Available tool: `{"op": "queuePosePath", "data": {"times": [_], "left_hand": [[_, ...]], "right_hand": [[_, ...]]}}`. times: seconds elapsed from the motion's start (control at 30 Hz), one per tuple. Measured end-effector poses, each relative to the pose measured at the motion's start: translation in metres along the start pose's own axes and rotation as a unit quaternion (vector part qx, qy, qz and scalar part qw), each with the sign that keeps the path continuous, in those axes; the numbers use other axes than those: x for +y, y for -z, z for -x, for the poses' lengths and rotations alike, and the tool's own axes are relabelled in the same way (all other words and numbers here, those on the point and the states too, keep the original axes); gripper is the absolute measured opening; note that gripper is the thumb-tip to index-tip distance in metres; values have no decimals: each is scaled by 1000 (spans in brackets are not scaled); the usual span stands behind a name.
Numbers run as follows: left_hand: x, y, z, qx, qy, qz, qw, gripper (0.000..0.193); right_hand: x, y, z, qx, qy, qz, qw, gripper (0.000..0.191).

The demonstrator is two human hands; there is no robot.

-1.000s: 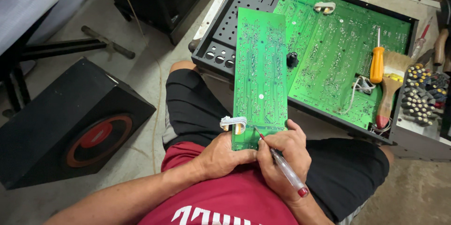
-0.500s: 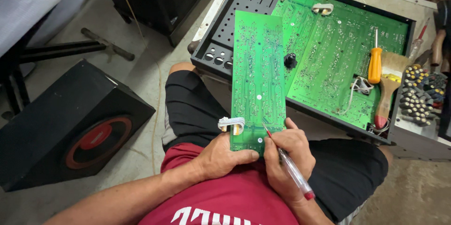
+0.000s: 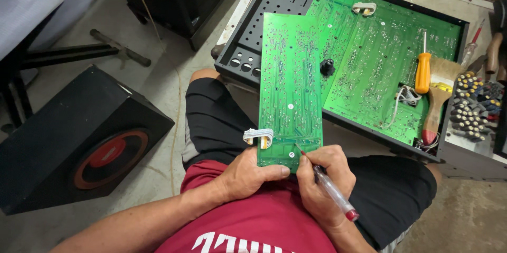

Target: The person sits with a green circuit board resting on their lap and uses a soldering iron to work on its solder joints, holding the board steady with one hand while applying the iron with the other. They reposition the board and continue soldering along the board, working near a ribbon cable connector.

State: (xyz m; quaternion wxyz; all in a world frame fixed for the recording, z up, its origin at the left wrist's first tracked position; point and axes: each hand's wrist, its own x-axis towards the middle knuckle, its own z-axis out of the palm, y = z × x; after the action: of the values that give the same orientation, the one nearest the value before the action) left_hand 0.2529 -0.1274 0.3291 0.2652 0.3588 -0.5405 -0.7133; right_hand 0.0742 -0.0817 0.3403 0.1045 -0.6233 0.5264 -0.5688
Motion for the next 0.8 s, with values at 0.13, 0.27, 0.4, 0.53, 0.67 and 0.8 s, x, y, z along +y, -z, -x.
{"op": "queuePosePath", "data": {"times": [0.13,0.27,0.4,0.53,0.67,0.8], "left_hand": [[-3,-1,6,9,5,-22,1000,32],[-4,-5,0,12,-5,-35,999,32],[-2,-6,-11,3,-15,-22,1000,31],[2,-4,-7,1,-3,-30,1000,32],[-14,-25,-13,-2,1,-25,1000,32],[-40,-44,-31,-10,-20,-60,998,29]], "right_hand": [[0,-1,5,-3,-14,-3,1000,17],[5,2,3,-6,-19,-2,1000,17],[9,5,-6,-11,29,39,999,18],[6,3,-9,-3,64,31,997,19],[23,20,0,2,4,-8,1000,18],[52,36,15,-25,55,40,997,18]]}}
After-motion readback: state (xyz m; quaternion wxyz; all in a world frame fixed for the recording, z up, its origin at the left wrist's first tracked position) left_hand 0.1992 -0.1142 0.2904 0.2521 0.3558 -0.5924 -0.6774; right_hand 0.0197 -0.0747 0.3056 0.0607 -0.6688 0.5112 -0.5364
